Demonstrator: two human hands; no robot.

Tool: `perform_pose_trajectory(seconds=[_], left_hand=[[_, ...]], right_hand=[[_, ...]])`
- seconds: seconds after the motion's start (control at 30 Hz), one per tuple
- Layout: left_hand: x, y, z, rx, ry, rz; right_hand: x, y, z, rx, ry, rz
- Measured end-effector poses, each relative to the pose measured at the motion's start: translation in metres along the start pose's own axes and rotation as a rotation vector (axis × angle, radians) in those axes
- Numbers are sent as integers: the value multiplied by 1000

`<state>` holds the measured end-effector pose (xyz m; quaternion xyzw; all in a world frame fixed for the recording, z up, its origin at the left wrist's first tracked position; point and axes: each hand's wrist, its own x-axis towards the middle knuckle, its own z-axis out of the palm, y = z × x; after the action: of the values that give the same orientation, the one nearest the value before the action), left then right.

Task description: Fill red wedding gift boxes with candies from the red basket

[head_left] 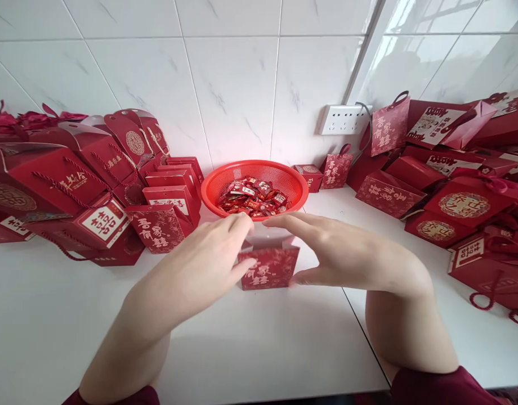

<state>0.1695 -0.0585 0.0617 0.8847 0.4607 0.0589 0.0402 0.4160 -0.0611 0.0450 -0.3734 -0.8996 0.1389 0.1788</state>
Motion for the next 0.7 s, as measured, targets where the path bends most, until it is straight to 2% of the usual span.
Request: perform_pose_trajectory(seconds=[0.1,0.2,0.3,0.4,0.5,0.6,0.7], left_hand=[[15,-11,-3,-104,-43,26],[31,-20,6,-134,-100,47],[42,-25,15,-122,-76,7],[46,-27,17,-120,-39,-18],[47,-27,12,-134,-101,-47],[47,-26,8,-154,-196,-10],[47,-27,6,-123,-160,28]], right_hand=[[10,7,8,-40,-46,95],[23,12,14,-140,-31,155],[31,19,18,-229,46,189],[33,26,20,-222,88,201],[36,31,22,-96,-22,248],[40,34,23,-40,-156,195],[46,35,25,-57,-124,123]])
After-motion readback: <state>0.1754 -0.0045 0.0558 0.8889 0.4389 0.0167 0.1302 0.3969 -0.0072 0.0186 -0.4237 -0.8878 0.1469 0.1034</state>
